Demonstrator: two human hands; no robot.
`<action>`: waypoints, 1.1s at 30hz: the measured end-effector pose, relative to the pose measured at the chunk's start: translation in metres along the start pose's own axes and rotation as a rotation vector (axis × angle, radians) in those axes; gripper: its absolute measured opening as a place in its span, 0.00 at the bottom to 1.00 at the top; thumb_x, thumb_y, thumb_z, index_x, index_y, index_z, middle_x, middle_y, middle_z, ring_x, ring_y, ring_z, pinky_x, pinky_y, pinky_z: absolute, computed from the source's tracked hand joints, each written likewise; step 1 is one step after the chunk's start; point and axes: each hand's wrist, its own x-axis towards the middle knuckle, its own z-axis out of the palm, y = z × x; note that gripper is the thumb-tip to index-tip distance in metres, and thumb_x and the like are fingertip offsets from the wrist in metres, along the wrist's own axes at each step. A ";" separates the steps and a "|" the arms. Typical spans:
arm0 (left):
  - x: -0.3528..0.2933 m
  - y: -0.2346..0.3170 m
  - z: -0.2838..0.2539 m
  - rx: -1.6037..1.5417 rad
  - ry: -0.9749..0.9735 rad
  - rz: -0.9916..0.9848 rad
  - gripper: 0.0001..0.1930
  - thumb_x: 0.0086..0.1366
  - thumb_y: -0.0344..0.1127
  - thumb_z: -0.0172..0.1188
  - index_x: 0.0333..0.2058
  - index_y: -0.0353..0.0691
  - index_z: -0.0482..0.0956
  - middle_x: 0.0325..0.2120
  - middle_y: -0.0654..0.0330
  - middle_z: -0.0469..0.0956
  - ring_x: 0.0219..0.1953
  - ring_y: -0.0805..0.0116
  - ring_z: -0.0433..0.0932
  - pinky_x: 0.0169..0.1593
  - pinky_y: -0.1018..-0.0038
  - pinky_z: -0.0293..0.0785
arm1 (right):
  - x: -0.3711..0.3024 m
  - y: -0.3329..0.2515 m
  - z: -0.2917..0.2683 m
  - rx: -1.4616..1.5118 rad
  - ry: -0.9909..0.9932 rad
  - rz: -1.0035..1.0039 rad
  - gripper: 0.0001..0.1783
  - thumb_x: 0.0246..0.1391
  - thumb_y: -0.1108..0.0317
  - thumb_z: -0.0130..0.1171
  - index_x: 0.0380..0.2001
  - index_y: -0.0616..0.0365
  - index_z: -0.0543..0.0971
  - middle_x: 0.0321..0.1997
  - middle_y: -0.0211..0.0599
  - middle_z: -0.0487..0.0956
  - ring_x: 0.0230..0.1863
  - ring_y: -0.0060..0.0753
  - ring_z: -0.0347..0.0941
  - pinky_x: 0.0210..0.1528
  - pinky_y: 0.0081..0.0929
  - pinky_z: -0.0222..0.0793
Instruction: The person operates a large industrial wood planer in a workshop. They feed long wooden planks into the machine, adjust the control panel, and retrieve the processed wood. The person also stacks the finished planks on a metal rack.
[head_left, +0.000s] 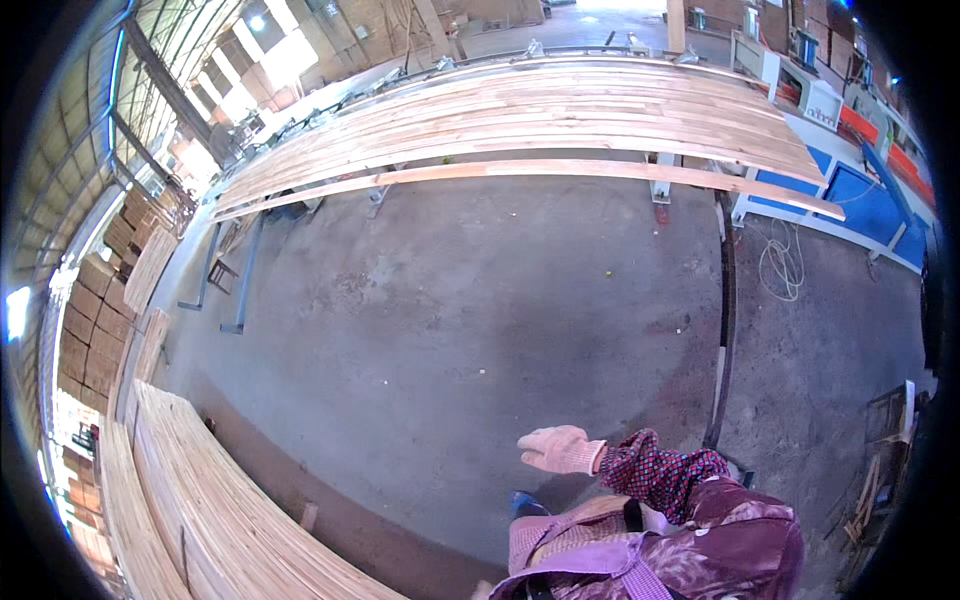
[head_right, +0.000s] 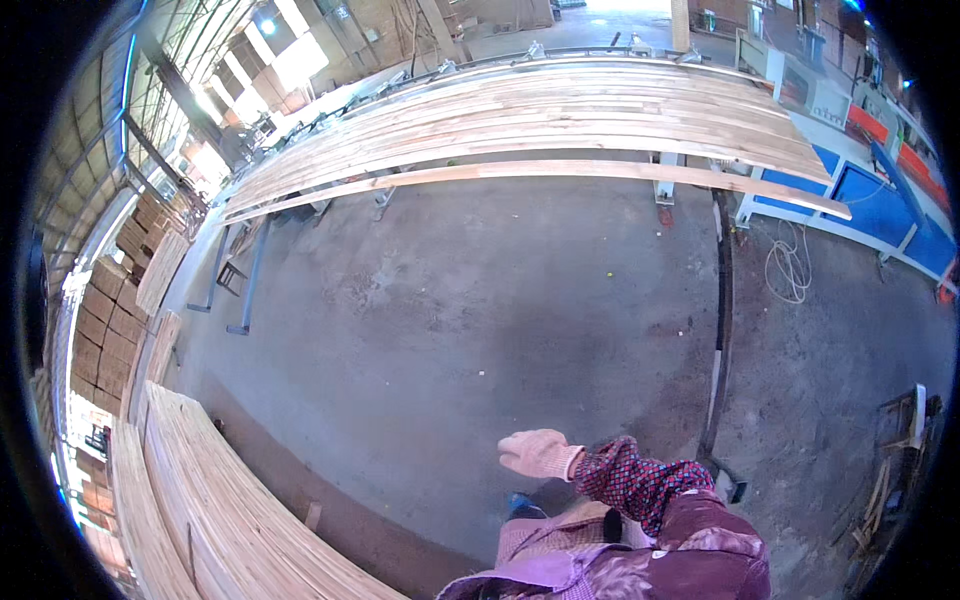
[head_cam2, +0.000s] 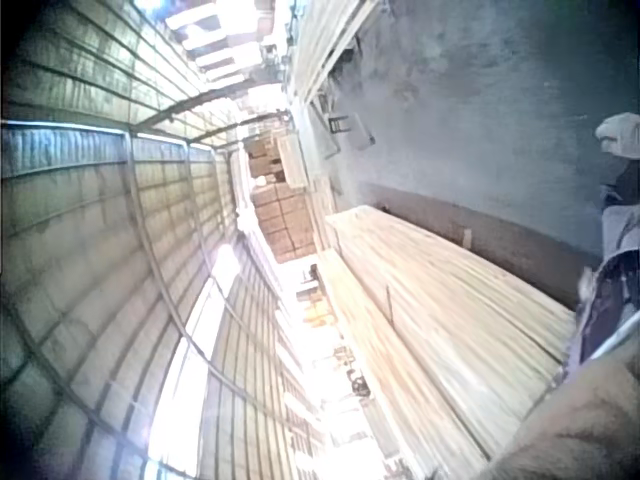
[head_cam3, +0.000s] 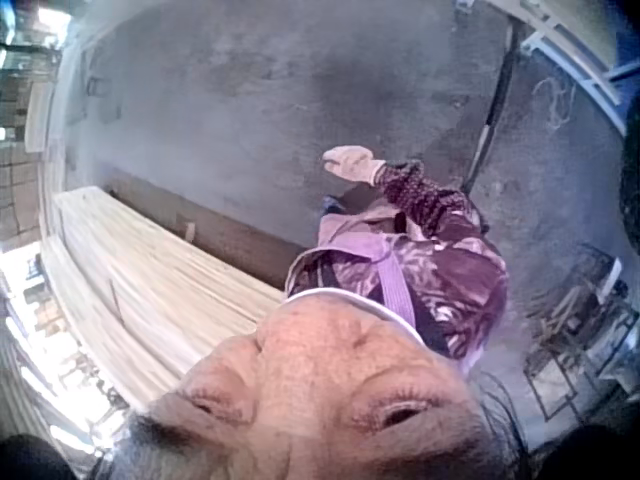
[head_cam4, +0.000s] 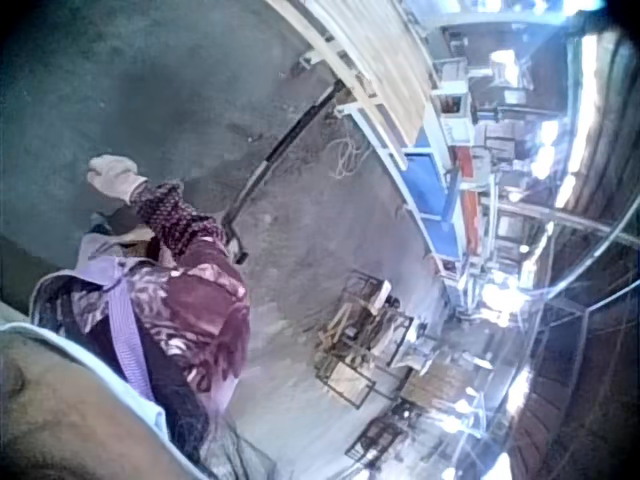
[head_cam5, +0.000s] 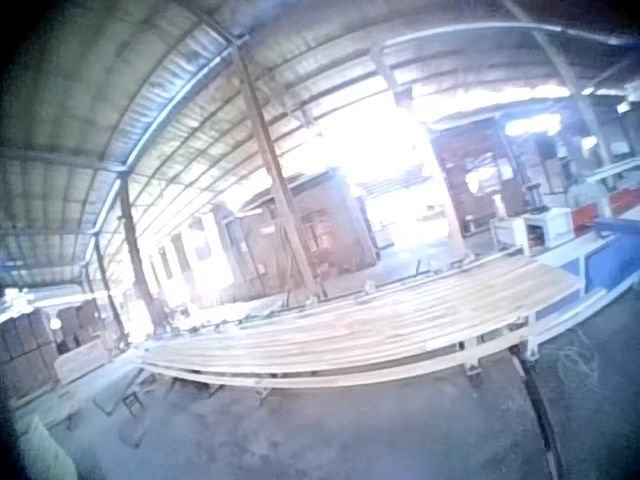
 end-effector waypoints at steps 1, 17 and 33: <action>0.035 0.019 -0.037 0.018 0.022 0.036 0.15 0.70 0.47 0.49 0.44 0.49 0.82 0.42 0.58 0.82 0.46 0.62 0.80 0.45 0.58 0.72 | 0.012 -0.009 0.003 0.037 0.029 0.017 0.24 0.62 0.49 0.48 0.53 0.50 0.77 0.55 0.43 0.78 0.56 0.48 0.74 0.58 0.44 0.70; 0.337 0.311 -0.078 1.409 -0.099 0.820 0.07 0.59 0.35 0.61 0.34 0.41 0.83 0.34 0.50 0.83 0.40 0.49 0.83 0.41 0.57 0.80 | 0.302 -0.013 -0.069 0.043 0.259 0.173 0.23 0.62 0.48 0.49 0.52 0.49 0.78 0.52 0.43 0.80 0.56 0.49 0.74 0.58 0.44 0.69; 0.463 0.592 -0.104 1.171 0.029 0.658 0.16 0.60 0.42 0.55 0.42 0.41 0.83 0.37 0.41 0.82 0.44 0.41 0.81 0.46 0.52 0.78 | 0.669 0.062 -0.323 -0.406 0.812 0.357 0.35 0.54 0.50 0.61 0.61 0.58 0.71 0.62 0.45 0.73 0.63 0.47 0.69 0.65 0.40 0.64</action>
